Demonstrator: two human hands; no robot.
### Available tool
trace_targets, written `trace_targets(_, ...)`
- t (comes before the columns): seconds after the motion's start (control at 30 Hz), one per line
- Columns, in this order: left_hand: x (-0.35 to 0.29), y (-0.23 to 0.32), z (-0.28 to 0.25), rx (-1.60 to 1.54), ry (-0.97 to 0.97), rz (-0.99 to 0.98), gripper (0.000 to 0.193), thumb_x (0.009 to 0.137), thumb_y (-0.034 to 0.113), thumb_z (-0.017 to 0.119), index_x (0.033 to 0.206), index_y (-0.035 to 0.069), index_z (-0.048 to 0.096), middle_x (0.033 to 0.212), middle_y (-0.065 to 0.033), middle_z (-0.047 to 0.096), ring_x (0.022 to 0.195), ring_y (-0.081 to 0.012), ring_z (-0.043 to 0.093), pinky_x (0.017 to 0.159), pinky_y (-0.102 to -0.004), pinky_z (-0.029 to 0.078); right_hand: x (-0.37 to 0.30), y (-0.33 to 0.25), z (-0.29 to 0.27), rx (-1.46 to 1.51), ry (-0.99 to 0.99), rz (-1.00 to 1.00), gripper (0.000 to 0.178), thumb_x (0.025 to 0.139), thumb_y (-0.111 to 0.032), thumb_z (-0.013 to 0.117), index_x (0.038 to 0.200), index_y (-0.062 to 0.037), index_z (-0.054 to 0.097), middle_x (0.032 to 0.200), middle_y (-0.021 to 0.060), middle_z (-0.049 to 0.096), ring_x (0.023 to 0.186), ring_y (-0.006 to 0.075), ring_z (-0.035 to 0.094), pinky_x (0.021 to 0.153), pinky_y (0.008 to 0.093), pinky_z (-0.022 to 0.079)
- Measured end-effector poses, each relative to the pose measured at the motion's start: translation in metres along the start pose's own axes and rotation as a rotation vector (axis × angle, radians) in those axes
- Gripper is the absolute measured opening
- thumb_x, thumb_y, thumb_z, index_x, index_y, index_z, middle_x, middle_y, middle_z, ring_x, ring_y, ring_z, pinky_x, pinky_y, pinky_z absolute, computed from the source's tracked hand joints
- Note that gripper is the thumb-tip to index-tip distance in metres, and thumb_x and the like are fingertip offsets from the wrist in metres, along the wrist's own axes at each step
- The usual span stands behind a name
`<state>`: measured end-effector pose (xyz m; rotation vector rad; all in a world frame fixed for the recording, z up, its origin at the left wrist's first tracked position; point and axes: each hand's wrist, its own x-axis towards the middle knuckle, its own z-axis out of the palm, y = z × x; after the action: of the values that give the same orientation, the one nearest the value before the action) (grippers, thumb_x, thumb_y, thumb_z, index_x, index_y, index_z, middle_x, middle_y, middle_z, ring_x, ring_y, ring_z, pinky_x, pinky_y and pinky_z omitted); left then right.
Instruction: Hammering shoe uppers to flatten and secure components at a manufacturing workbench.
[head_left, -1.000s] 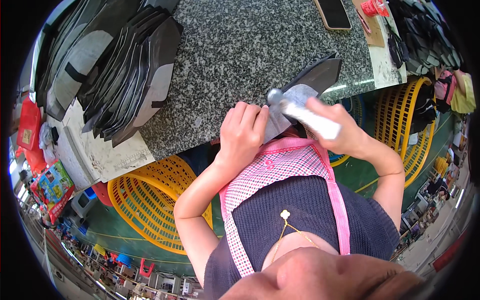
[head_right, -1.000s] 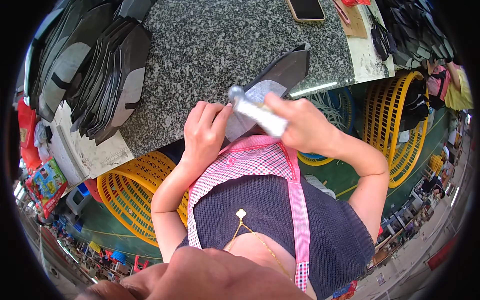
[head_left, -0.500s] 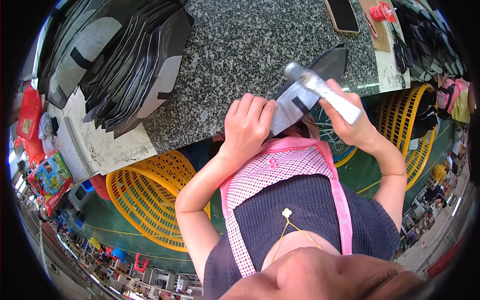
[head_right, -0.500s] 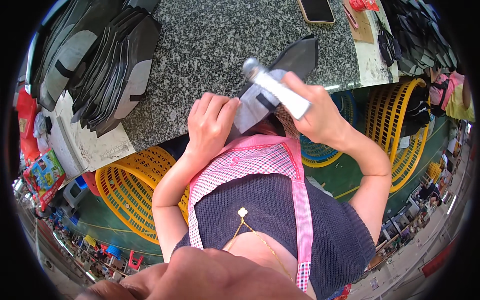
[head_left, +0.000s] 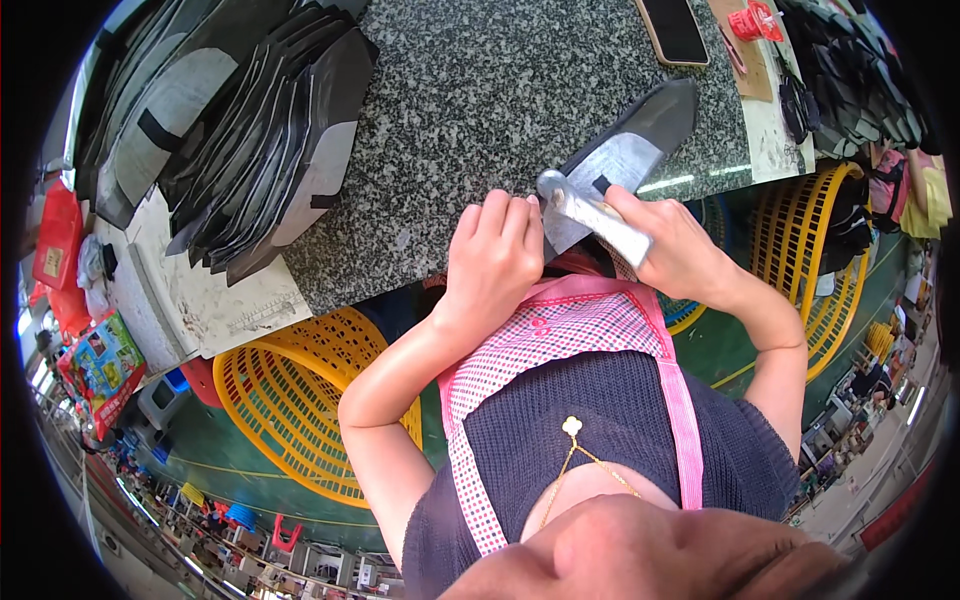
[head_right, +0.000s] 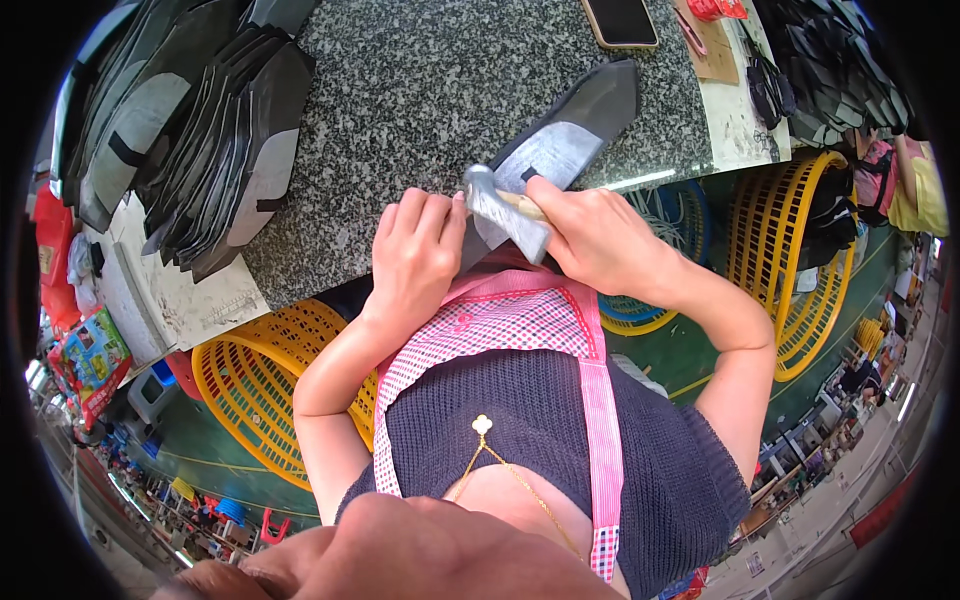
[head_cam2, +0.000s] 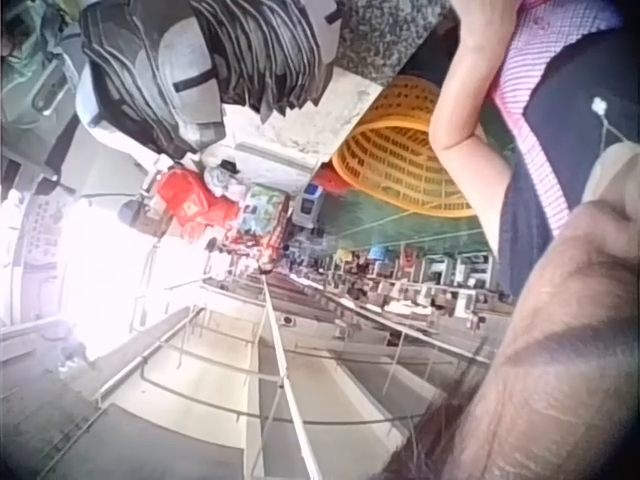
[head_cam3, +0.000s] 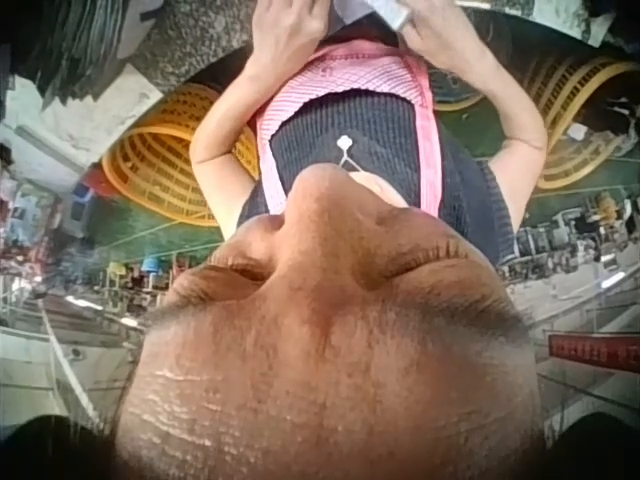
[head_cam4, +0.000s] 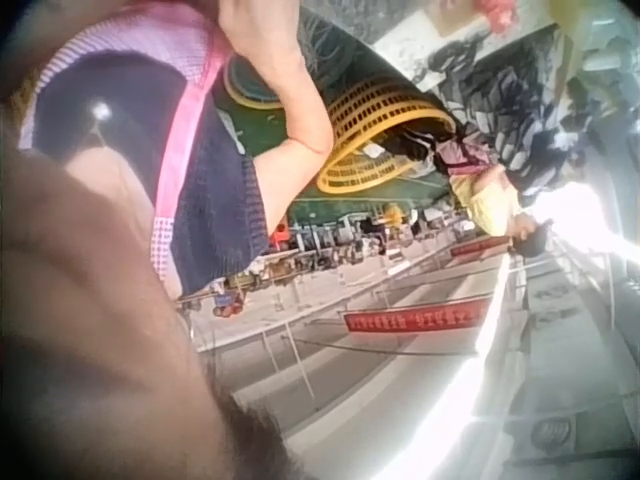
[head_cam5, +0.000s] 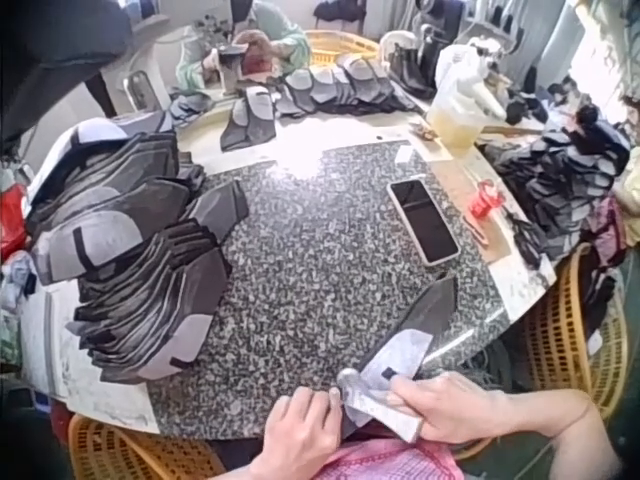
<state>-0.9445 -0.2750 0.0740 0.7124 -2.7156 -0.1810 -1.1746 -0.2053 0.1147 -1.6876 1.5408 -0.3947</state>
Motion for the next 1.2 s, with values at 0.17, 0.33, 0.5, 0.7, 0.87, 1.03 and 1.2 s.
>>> trace_targets(0.17, -0.011, 0.004, 0.009, 0.088, 0.023, 0.031, 0.035, 0.076, 0.012, 0.063, 0.104, -0.009, 0.069, 0.090, -0.0086, 0.060, 0.089, -0.0204, 0.055, 0.068, -0.0316, 0.041, 0.005, -0.019, -0.007, 0.066, 0.112, -0.053, 0.027, 0.084, -0.002, 0.058, 0.108, -0.0025, 0.047, 0.075, 0.0276, 0.061, 0.076, 0.0489, 0.062, 0.062, 0.0535, 0.048)
trace_targets(0.33, -0.007, -0.022, -0.011, -0.411, -0.029, -0.305, 0.022, 0.074, 0.011, 0.077, 0.096, 0.008, 0.074, 0.093, -0.0003, 0.066, 0.092, -0.0230, 0.058, 0.077, -0.0372, 0.045, 0.004, -0.006, 0.009, 0.040, -0.015, 0.019, 0.020, 0.090, -0.009, 0.058, 0.104, -0.0010, 0.046, 0.074, 0.0283, 0.059, 0.075, 0.0472, 0.063, 0.059, 0.0514, 0.047)
trace_targets(0.5, -0.021, -0.008, -0.010, -0.174, -0.014, -0.158, 0.024, 0.078, 0.011, 0.065, 0.100, 0.006, 0.072, 0.097, -0.0015, 0.064, 0.099, -0.0214, 0.056, 0.079, -0.0360, 0.042, 0.002, -0.023, 0.001, 0.122, 0.070, -0.021, 0.023, 0.088, -0.009, 0.062, 0.104, -0.0015, 0.046, 0.075, 0.0249, 0.062, 0.074, 0.0452, 0.064, 0.059, 0.0504, 0.048)
trace_targets(0.7, -0.021, -0.025, -0.016, -0.351, -0.047, -0.266, 0.024, 0.080, 0.012, 0.068, 0.103, 0.008, 0.073, 0.097, 0.0011, 0.066, 0.095, -0.0209, 0.057, 0.079, -0.0363, 0.042, 0.014, -0.021, 0.000, -0.004, -0.104, 0.004, 0.018, 0.090, -0.006, 0.058, 0.103, -0.0013, 0.046, 0.072, 0.0239, 0.062, 0.072, 0.0462, 0.064, 0.061, 0.0535, 0.049)
trace_targets(0.87, -0.031, -0.017, -0.015, -0.133, 0.019, -0.099, 0.025, 0.077, 0.012, 0.069, 0.101, 0.008, 0.073, 0.097, 0.0015, 0.065, 0.095, -0.0214, 0.057, 0.079, -0.0368, 0.042, 0.003, -0.021, 0.017, -0.009, -0.038, -0.121, 0.020, 0.091, -0.008, 0.059, 0.105, -0.0014, 0.046, 0.073, 0.0224, 0.063, 0.071, 0.0452, 0.065, 0.060, 0.0544, 0.050)
trace_targets(1.03, -0.036, -0.031, -0.019, -0.277, 0.008, -0.184, 0.021, 0.075, 0.015, 0.077, 0.095, 0.012, 0.075, 0.092, 0.0039, 0.068, 0.091, -0.0205, 0.057, 0.078, -0.0358, 0.041, 0.017, -0.025, 0.009, 0.000, -0.136, 0.009, 0.022, 0.091, -0.011, 0.061, 0.104, -0.0019, 0.046, 0.075, 0.0222, 0.064, 0.072, 0.0446, 0.065, 0.060, 0.0537, 0.050)
trace_targets(1.2, -0.048, -0.028, -0.013, -0.128, 0.071, -0.093, 0.017, 0.078, 0.019, 0.074, 0.092, 0.011, 0.074, 0.095, 0.0038, 0.067, 0.093, -0.0187, 0.057, 0.079, -0.0356, 0.040, 0.008, -0.027, 0.020, -0.073, -0.144, -0.111, 0.024, 0.088, -0.010, 0.063, 0.103, -0.0015, 0.045, 0.073, 0.0223, 0.064, 0.072, 0.0442, 0.065, 0.061, 0.0529, 0.050)
